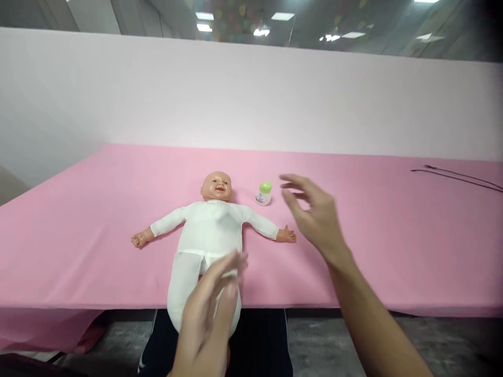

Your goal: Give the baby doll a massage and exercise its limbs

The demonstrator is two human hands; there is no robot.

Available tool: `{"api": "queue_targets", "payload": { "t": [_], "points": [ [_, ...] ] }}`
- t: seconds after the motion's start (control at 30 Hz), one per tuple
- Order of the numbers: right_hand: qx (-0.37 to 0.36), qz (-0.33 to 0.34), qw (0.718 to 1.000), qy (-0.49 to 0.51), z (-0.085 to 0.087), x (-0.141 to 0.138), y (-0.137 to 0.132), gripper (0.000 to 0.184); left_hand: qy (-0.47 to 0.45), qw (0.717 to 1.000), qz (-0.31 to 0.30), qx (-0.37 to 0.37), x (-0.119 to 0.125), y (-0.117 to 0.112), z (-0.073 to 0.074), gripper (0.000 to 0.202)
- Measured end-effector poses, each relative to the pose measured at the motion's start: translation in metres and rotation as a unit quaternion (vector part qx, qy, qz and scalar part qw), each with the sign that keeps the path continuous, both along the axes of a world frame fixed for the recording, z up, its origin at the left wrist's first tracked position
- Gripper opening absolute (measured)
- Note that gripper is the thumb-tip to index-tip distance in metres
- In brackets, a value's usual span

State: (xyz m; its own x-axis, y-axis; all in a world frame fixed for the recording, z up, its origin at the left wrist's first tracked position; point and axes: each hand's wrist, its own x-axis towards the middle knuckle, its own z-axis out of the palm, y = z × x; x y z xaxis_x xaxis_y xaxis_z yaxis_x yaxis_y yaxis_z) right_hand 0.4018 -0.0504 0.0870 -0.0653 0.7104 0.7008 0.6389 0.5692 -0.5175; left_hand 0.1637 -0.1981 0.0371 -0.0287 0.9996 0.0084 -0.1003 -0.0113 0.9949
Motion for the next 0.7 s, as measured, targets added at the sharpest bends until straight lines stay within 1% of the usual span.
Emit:
{"api": "queue_targets", "payload": {
  "t": [0.07, 0.1, 0.13, 0.17, 0.2, 0.23, 0.27, 0.33, 0.37, 0.43, 0.5, 0.63, 0.7],
  "points": [
    [-0.061, -0.020, 0.998, -0.010, -0.023, 0.005, 0.029, 0.035, -0.108, 0.993, -0.044, 0.001, 0.025, 0.046, 0.022, 0.048],
    [-0.077, -0.039, 0.996, -0.017, -0.036, 0.008, 0.043, 0.039, -0.165, 0.983, -0.083, -0.012, 0.038, 0.071, 0.032, 0.046],
    [-0.083, -0.057, 0.995, -0.026, -0.047, 0.012, 0.056, 0.043, -0.220, 0.969, -0.108, -0.028, 0.051, 0.096, 0.041, 0.043],
    [-0.085, -0.073, 0.993, -0.038, -0.057, 0.016, 0.068, 0.047, -0.261, 0.956, -0.122, -0.060, 0.063, 0.120, 0.048, 0.041],
    [-0.088, -0.084, 0.991, -0.050, -0.065, 0.019, 0.076, 0.050, -0.285, 0.945, -0.121, -0.108, 0.074, 0.143, 0.052, 0.040],
    [-0.092, -0.090, 0.990, -0.062, -0.071, 0.022, 0.083, 0.052, -0.298, 0.935, -0.113, -0.158, 0.084, 0.164, 0.054, 0.041],
    [-0.099, -0.093, 0.988, -0.073, -0.075, 0.023, 0.087, 0.053, -0.304, 0.928, -0.105, -0.190, 0.093, 0.183, 0.054, 0.044],
    [-0.117, -0.093, 0.985, -0.089, -0.078, 0.024, 0.091, 0.055, -0.295, 0.924, -0.077, -0.231, 0.107, 0.215, 0.048, 0.047],
    [-0.125, -0.092, 0.983, -0.096, -0.079, 0.025, 0.092, 0.055, -0.286, 0.926, -0.056, -0.240, 0.113, 0.228, 0.044, 0.049],
    [-0.138, -0.088, 0.980, -0.109, -0.079, 0.026, 0.096, 0.057, -0.275, 0.930, -0.033, -0.240, 0.121, 0.245, 0.037, 0.050],
    [-0.149, -0.080, 0.977, -0.128, -0.079, 0.030, 0.102, 0.057, -0.271, 0.932, -0.031, -0.239, 0.125, 0.253, 0.030, 0.050],
    [-0.167, -0.058, 0.968, -0.180, -0.079, 0.034, 0.116, 0.057, -0.267, 0.930, -0.057, -0.245, 0.128, 0.255, 0.024, 0.053],
    [-0.171, -0.061, 0.966, -0.182, -0.080, 0.033, 0.120, 0.057, -0.268, 0.930, -0.075, -0.239, 0.130, 0.255, 0.024, 0.058]
  ]
}}
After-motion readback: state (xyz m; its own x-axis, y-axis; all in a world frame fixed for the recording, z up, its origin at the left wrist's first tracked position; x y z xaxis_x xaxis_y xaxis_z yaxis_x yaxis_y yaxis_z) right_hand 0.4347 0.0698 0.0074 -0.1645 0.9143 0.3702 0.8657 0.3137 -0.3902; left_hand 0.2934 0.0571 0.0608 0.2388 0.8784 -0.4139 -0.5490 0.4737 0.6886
